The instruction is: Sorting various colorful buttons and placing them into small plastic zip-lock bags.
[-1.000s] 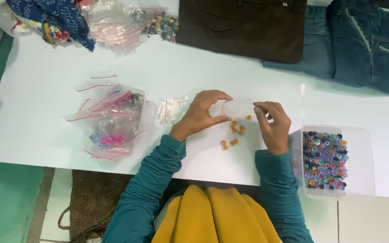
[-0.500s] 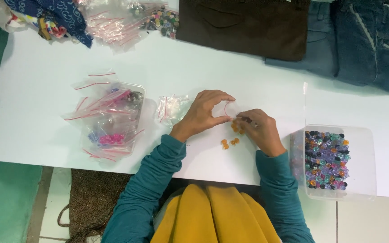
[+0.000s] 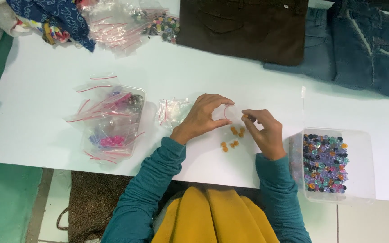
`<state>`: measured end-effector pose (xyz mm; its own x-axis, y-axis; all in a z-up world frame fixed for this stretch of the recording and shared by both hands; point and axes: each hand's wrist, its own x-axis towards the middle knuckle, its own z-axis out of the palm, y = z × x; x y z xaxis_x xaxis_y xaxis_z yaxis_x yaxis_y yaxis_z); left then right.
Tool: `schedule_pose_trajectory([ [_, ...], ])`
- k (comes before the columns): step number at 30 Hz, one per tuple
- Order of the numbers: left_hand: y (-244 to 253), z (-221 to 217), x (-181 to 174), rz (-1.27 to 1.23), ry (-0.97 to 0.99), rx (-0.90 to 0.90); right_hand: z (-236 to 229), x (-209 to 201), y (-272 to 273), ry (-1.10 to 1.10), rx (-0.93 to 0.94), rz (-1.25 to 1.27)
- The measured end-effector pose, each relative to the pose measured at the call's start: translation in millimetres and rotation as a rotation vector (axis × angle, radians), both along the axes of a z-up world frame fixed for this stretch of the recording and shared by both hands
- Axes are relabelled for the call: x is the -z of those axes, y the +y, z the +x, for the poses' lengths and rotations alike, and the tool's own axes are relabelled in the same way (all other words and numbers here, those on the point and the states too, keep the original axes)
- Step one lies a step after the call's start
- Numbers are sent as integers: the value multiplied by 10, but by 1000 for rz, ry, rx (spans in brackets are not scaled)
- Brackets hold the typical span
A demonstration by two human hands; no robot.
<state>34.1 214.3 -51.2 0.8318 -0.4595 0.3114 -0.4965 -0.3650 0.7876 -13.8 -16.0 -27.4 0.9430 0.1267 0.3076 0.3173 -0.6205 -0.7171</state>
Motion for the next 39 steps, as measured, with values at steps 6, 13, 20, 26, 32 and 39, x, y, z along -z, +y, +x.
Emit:
schedule_pose_trajectory([
  [6,-42,-30,-39,-15,-36,37,-22,-86,95,-197,-83,219],
  [13,-67,-31,13,-28,-34,47,14,-48,120,-261,-157,202],
  [20,-68,-39,28,-37,-28,39,-13,-88,41,-170,-82,143],
  [26,-23,-17,-9,-38,-18,30,-25,-78,-147,198,-96,-12],
  [32,-24,-22,9,-10,-29,31,-84,-43,-70,394,-94,-121],
  [39,-33,-14,49,15,-26,37,-100,-39,-15,356,-99,-162],
])
